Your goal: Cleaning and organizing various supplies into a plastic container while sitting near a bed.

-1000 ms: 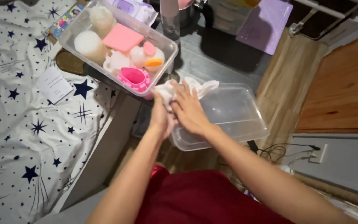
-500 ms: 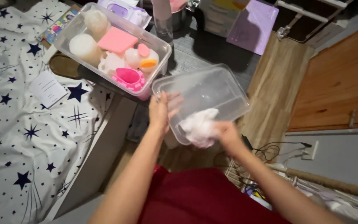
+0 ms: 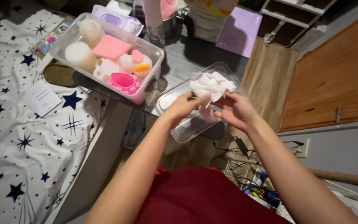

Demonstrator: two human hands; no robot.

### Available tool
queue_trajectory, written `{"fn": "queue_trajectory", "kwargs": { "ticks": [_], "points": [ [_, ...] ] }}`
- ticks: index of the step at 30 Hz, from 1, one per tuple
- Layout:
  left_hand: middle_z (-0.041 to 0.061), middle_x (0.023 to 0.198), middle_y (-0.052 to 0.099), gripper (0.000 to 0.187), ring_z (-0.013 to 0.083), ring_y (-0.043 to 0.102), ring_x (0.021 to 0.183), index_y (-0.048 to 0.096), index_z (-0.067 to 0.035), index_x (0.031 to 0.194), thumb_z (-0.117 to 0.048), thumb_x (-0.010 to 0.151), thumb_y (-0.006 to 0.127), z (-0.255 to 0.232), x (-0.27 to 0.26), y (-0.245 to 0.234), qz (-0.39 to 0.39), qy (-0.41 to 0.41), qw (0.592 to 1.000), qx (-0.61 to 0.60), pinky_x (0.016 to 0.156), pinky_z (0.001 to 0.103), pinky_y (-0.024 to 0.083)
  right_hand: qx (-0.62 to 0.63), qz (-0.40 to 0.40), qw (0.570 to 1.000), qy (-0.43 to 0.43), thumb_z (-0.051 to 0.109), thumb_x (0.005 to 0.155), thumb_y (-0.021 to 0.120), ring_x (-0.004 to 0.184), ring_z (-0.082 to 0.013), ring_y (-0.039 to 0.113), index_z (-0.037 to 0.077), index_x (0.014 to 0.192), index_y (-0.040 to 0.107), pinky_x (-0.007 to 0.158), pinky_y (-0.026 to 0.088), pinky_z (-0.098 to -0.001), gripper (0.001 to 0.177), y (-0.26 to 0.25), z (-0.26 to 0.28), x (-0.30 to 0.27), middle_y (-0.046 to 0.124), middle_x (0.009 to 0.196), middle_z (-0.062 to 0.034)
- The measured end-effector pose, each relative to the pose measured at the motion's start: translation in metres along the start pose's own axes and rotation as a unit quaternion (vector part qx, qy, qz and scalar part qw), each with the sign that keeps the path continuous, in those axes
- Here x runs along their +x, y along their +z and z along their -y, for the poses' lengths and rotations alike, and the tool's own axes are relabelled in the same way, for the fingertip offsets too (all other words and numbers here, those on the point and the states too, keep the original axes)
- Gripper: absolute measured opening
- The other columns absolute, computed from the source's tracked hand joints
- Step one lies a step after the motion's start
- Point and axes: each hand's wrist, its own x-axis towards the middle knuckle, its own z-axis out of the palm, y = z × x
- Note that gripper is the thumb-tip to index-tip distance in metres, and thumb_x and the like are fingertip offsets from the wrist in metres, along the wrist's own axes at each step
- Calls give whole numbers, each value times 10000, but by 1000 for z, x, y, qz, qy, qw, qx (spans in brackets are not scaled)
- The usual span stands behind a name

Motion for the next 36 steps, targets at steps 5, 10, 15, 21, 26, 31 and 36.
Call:
{"fn": "queue_trajectory", "kwargs": {
  "ticks": [5, 10, 15, 21, 26, 31, 36],
  "points": [
    [110, 851, 777, 406, 203, 767, 738, 782, 9, 947, -322, 735, 882, 56, 64, -40, -107, -11, 993, 45, 647, 354, 642, -223, -150, 962, -47, 264, 1055, 398, 1127, -247, 659, 22, 1253, 596, 938, 541, -424, 370, -27, 8, 27, 665, 1247, -135],
    [234, 883, 731, 481, 384, 714, 856, 739, 51, 901, -326, 682, 942, 22, 129, -68, -303, 83, 908, 276, 802, 462, 564, -226, -233, 933, -153, 272, 1060, 451, 989, -223, 694, 30, 1188, 649, 858, 565, -371, 339, -40, 30, 40, 721, 1091, -117],
    [237, 1313, 678, 663, 375, 642, 1234, 619, -16, 1351, -335, 800, 804, -35, 155, -58, -242, 240, 904, 257, 1033, 416, 512, -185, -129, 955, -191, 156, 1005, 605, 1045, -202, 678, 13, 1155, 617, 962, 589, -412, 207, -35, 60, 54, 695, 1108, -67],
    [268, 1453, 460, 944, 366, 475, 1346, 385, 52, 1490, -584, 925, 795, -59, 126, -20, -52, 253, 949, 180, 1076, 442, 408, -194, -20, 977, -86, 195, 835, 608, 1042, -194, 685, 62, 1191, 653, 966, 566, -368, 382, 14, 89, 43, 719, 1120, -45],
    [77, 1302, 616, 758, 197, 611, 1133, 516, -36, 1443, -555, 918, 688, -44, 93, -45, 150, 76, 985, 30, 940, 364, 504, -220, 8, 973, -69, 253, 884, 639, 1003, -180, 655, 87, 1215, 644, 878, 534, -372, 371, 9, 83, 40, 698, 1103, -47],
    [38, 1069, 736, 532, 163, 686, 946, 742, -36, 1212, -412, 839, 787, -23, 62, -74, 28, -7, 999, 27, 815, 344, 563, -388, -117, 896, -180, 332, 1002, 617, 1091, -122, 608, 99, 1229, 664, 938, 487, -291, 328, -152, 55, 134, 679, 1159, -12],
    [30, 1082, 734, 449, 196, 706, 943, 645, -78, 1256, -416, 963, 617, 24, 75, -120, -99, -47, 979, -174, 819, 378, 573, -537, -220, 801, -147, 248, 1052, 688, 1194, -361, 551, 37, 1318, 669, 997, 363, -480, 339, -252, 27, 226, 666, 1238, -190]
  ]
}}
